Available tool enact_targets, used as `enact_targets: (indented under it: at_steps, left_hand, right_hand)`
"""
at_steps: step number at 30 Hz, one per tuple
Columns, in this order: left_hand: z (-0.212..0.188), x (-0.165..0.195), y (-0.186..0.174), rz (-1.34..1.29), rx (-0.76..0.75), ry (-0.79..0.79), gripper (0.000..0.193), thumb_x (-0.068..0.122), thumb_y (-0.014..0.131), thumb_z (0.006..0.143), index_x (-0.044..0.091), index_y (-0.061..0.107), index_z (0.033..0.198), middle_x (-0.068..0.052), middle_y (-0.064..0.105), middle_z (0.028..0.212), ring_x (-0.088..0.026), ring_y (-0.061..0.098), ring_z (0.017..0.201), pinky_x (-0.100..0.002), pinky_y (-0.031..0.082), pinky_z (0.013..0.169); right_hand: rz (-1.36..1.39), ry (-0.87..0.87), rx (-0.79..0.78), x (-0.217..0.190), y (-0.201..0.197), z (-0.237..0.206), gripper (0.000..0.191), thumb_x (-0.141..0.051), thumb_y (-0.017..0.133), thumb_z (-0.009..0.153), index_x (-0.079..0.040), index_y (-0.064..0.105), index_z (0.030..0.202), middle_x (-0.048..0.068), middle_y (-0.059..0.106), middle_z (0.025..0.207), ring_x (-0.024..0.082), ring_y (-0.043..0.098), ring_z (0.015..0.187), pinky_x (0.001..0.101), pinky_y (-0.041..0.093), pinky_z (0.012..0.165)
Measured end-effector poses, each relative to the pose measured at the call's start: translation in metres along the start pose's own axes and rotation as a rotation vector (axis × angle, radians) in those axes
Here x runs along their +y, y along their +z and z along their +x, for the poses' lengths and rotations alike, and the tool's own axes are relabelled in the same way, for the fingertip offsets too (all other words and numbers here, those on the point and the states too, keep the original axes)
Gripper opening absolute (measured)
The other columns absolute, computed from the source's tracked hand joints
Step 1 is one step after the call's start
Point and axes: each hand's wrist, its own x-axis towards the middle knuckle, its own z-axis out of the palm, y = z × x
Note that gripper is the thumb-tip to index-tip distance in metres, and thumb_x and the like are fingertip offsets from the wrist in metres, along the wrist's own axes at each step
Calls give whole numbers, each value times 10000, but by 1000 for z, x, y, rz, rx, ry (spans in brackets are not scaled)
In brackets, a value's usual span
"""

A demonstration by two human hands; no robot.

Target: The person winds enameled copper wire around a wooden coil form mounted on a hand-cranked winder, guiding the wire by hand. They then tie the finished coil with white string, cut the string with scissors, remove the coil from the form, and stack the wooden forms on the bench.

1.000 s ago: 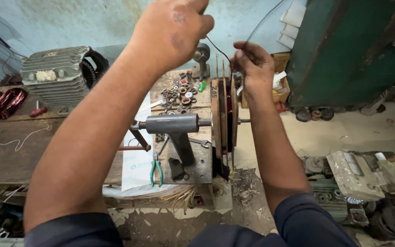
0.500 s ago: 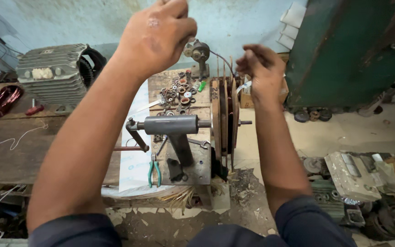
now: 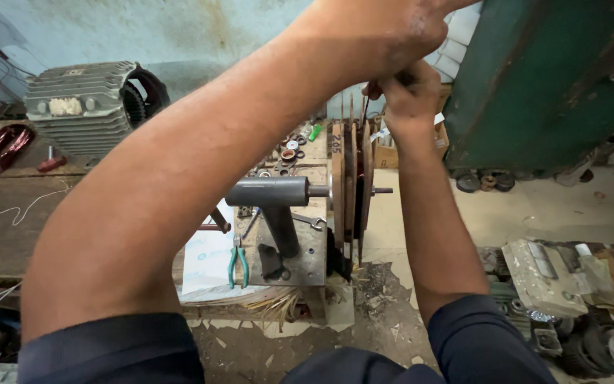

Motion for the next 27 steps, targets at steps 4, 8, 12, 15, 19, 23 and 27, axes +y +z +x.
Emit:
enact_targets:
  at_steps: [4, 8, 12, 15, 19, 23, 27]
  left_hand:
    - [9, 1, -4, -14, 1, -35, 111, 170, 805, 622, 71, 754, 622, 100, 699, 1249, -169, 728, 713, -330, 574, 567]
    - [2, -9, -10, -16, 1, 45, 143, 227, 789, 553, 103, 740, 607, 86, 674, 1204, -168, 724, 800, -352, 559, 588]
    - [-8, -16, -10, 60, 26, 57, 126, 229, 776, 582, 122, 738, 637, 79, 661, 1206, -150, 719, 867, -329, 561, 631]
    - [-4, -12, -18, 190, 10, 63, 210, 239, 757, 676, 118, 711, 841, 57, 610, 1323, -168, 661, 1051, -368, 533, 785]
    - [2, 5, -54, 399, -8, 79, 420, 254, 727, 864, 98, 655, 1246, 10, 505, 1575, -218, 540, 1384, -456, 469, 1072]
    - [-39, 26, -87, 331, 237, -95, 628, 239, 672, 1022, 135, 345, 1547, -111, 337, 1555, -340, 367, 1411, -538, 299, 1181]
    - [-64, 34, -37, -685, 144, -1053, 752, 343, 833, 883, 147, 410, 1474, -99, 602, 1299, -212, 651, 1076, -356, 559, 882]
  right_hand:
    - [119, 55, 8, -6, 0, 7, 33, 37, 640, 1028, 69, 636, 1035, 136, 702, 830, 230, 712, 697, 350, 569, 633]
    - [162, 66, 30, -20, 5, 4, 65, 29, 629, 1008, 43, 605, 1067, 108, 682, 858, 223, 724, 713, 353, 587, 655]
    - [219, 60, 6, -32, 9, -10, 117, 31, 567, 996, 50, 635, 1090, 129, 731, 1000, 212, 731, 847, 358, 602, 793]
    - [73, 10, 54, -33, 16, -14, 80, 48, 654, 1030, 44, 620, 1102, 109, 694, 974, 190, 690, 847, 338, 565, 774]
    - [233, -5, 151, -32, 22, -5, 232, 31, 635, 933, -7, 629, 1162, 52, 697, 988, 149, 693, 863, 295, 565, 781]
    - [233, -52, 148, -33, 20, -7, 253, 2, 662, 940, -4, 646, 1192, 38, 680, 1019, 128, 660, 880, 286, 565, 795]
    - [156, -25, 102, -37, 20, -12, 114, -10, 674, 1038, 21, 633, 1140, 82, 711, 1029, 154, 693, 884, 310, 588, 756]
